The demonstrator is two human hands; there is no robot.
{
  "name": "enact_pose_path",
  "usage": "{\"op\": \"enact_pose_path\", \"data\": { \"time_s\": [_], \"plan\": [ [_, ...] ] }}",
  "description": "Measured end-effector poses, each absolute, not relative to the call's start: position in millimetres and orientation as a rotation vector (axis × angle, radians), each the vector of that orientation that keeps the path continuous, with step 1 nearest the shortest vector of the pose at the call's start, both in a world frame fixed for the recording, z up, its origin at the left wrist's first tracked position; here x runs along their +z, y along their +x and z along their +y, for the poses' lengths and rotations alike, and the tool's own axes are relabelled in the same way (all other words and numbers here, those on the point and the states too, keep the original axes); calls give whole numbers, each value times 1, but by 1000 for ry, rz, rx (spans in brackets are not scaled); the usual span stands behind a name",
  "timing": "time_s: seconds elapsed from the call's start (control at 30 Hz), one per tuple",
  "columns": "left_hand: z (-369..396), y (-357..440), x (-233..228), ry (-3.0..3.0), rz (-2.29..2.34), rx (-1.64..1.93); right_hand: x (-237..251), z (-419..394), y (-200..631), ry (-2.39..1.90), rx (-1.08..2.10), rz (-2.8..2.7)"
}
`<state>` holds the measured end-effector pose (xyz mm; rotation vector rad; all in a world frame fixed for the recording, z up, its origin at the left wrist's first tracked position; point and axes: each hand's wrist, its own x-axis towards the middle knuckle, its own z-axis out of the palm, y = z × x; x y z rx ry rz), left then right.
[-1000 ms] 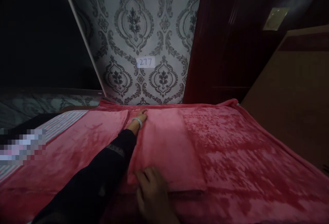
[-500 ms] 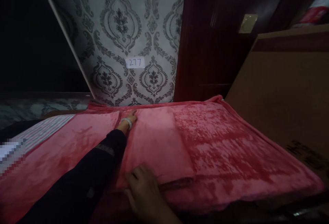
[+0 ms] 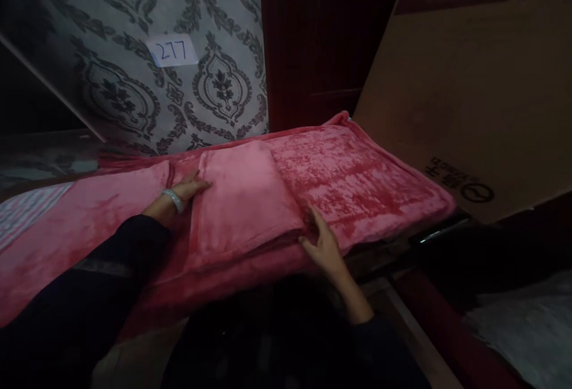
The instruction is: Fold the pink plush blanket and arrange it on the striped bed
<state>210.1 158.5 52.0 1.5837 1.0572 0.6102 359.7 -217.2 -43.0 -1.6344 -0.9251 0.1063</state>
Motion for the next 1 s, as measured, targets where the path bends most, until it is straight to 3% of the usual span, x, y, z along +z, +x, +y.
{"op": "enact_pose_path", "data": {
  "time_s": [0.2,0.57,1.0],
  "plan": [
    [103,181,57,1440,1026,523,-46,-187,339,-1883,-179,-986],
    [60,159,50,1270,1010,590,-45,-179,325,-1910,-365,-1024],
    [46,149,28,1426,993,695,-62,-179,350,-1838,-358,-1033]
  ]
}}
